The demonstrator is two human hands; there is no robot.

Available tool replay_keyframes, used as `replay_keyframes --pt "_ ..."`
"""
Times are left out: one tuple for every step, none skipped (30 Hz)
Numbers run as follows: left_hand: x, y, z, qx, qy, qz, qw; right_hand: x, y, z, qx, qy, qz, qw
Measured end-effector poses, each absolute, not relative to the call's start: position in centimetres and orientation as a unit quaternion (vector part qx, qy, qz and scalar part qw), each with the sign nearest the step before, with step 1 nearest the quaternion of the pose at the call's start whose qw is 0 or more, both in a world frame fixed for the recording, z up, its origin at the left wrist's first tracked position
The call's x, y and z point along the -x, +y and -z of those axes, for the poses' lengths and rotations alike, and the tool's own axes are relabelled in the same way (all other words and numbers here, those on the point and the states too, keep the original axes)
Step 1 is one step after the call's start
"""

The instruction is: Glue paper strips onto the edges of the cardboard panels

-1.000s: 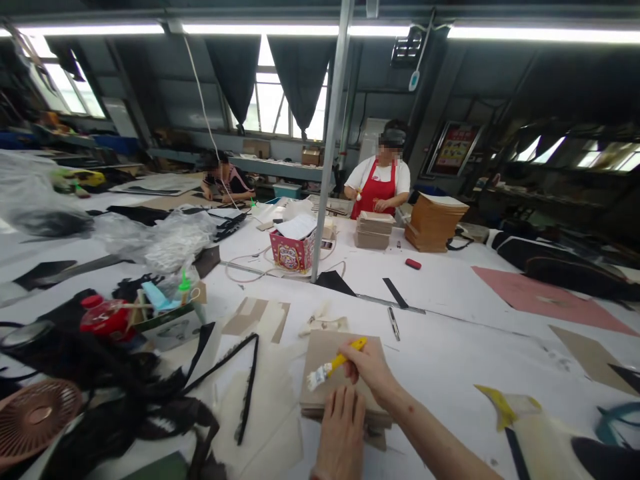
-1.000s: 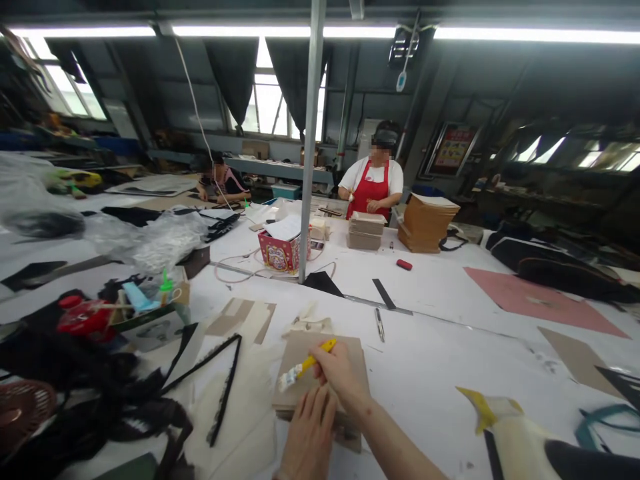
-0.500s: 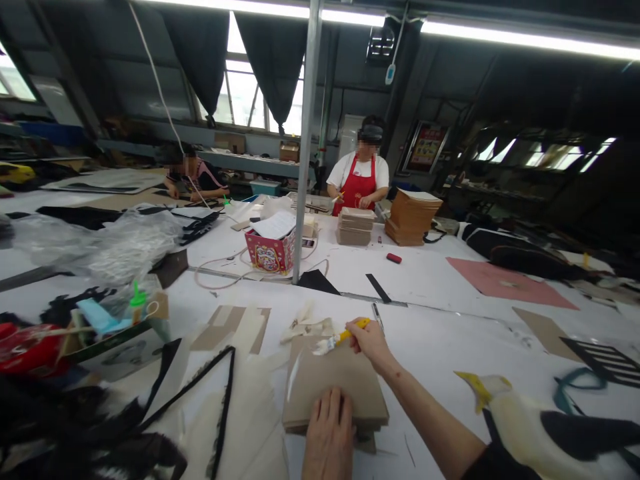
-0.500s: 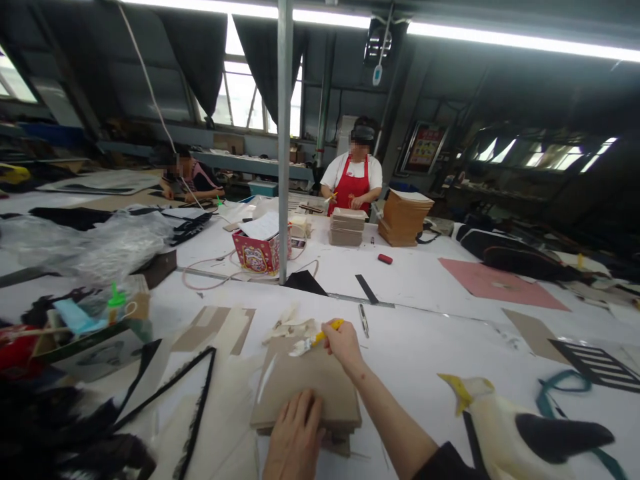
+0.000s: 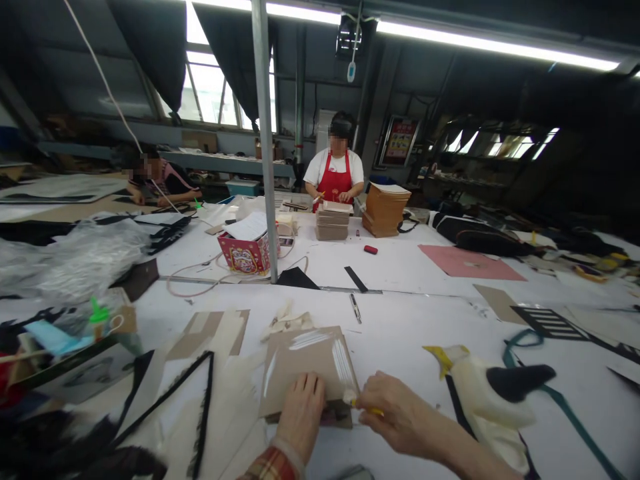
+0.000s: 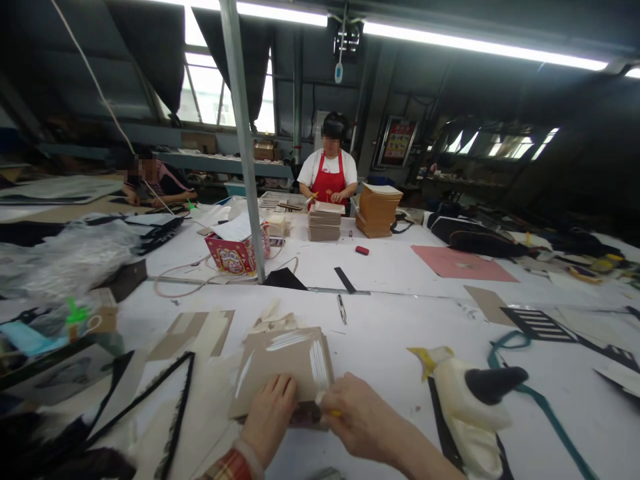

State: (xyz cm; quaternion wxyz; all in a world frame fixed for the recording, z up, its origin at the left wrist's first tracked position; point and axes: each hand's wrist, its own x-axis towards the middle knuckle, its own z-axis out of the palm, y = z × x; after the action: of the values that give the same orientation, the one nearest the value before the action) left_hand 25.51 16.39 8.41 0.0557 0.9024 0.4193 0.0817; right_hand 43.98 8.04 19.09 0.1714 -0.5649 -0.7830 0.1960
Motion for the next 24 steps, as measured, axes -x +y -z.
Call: replay_keyframes --pt "-25.4 16.4 -8.5 -0.908 0.41 -0.075 0.05 -44.5 6.7 -19.5 0.59 -0.744 -0.227 0.217" --pt "-25.3 16.5 -8.6 -0.913 0.399 -0.069 0.046 -45.2 5.5 -19.7 0.616 -0.695 -0.256 0.267" --pt "-25.3 16.6 -8.7 -0.918 0.389 -0.065 0.045 -45.9 4.2 -19.8 0.639 -0.641 -0.281 0.32" --pt "-25.2 16.7 -8.8 -0.922 0.38 -0.063 0.047 -46.7 2.9 -19.8 0.656 -0.584 -0.297 0.374" --pt "-25.1 16.8 -9.0 -0.925 0.372 -0.062 0.049 -47.4 1.6 -19.6 0.666 -0.53 -0.303 0.428" --pt "-25.1 16.8 -9.2 -0.928 0.363 -0.062 0.05 -47.9 0.3 -19.3 0.671 -0.48 -0.298 0.48" --pt "-25.1 16.9 -9.6 -0.931 0.356 -0.064 0.05 -48.3 -1.0 -18.8 0.672 -0.435 -0.288 0.526" --pt "-25.1 16.8 -10.2 -0.933 0.351 -0.069 0.049 -48.5 -2.3 -18.3 0.67 -0.396 -0.277 0.563" --pt "-25.0 16.8 -10.9 -0.933 0.348 -0.077 0.047 -48.5 -3.5 -17.8 0.67 -0.363 -0.268 0.589" --pt "-24.9 16.7 -11.8 -0.932 0.348 -0.09 0.044 -48.3 -4.7 -17.2 0.673 -0.337 -0.27 0.601" --pt "-24.7 16.5 -12.9 -0.929 0.352 -0.106 0.04 -47.9 -5.7 -16.7 0.676 -0.318 -0.282 0.602" --pt "-24.4 16.2 -14.2 -0.925 0.358 -0.125 0.035 -47.4 -6.5 -16.1 0.678 -0.306 -0.3 0.597" --pt "-24.0 15.8 -15.5 -0.918 0.369 -0.142 0.025 -46.6 -7.2 -15.6 0.677 -0.301 -0.32 0.591" --pt "-23.5 15.3 -16.8 -0.907 0.383 -0.172 0.019 -45.7 -7.6 -15.1 0.673 -0.301 -0.338 0.585" --pt "-22.9 14.5 -18.1 -0.889 0.4 -0.222 0.027 -44.6 -7.9 -14.5 0.668 -0.303 -0.351 0.582" --pt "-22.2 13.6 -19.1 -0.857 0.421 -0.292 0.053 -43.5 -8.0 -14.0 0.663 -0.307 -0.359 0.581" --pt "-21.5 12.5 -19.9 -0.809 0.444 -0.372 0.099 -42.2 -8.0 -13.6 0.66 -0.311 -0.362 0.58" --pt "-20.9 11.1 -20.3 -0.744 0.464 -0.451 0.166 -40.8 -8.0 -13.2 0.659 -0.314 -0.361 0.58" --pt "-20.4 9.6 -20.3 -0.666 0.479 -0.517 0.246 -39.5 -7.9 -12.9 0.66 -0.317 -0.358 0.579" --pt "-20.0 8.0 -19.9 -0.585 0.487 -0.558 0.329 -38.1 -7.8 -12.6 0.662 -0.32 -0.354 0.578" --pt "-19.7 6.3 -19.3 -0.512 0.492 -0.575 0.406 -36.8 -7.8 -12.3 0.662 -0.324 -0.35 0.578" --pt "-19.6 4.5 -18.4 -0.446 0.492 -0.578 0.475 -35.7 -7.9 -12.0 0.661 -0.325 -0.347 0.58" --pt "-19.4 2.8 -17.4 -0.386 0.487 -0.576 0.531 -34.7 -8.1 -11.7 0.662 -0.321 -0.343 0.583" --pt "-19.3 1.1 -16.4 -0.335 0.486 -0.57 0.573 -34.0 -8.5 -11.3 0.665 -0.316 -0.34 0.585"
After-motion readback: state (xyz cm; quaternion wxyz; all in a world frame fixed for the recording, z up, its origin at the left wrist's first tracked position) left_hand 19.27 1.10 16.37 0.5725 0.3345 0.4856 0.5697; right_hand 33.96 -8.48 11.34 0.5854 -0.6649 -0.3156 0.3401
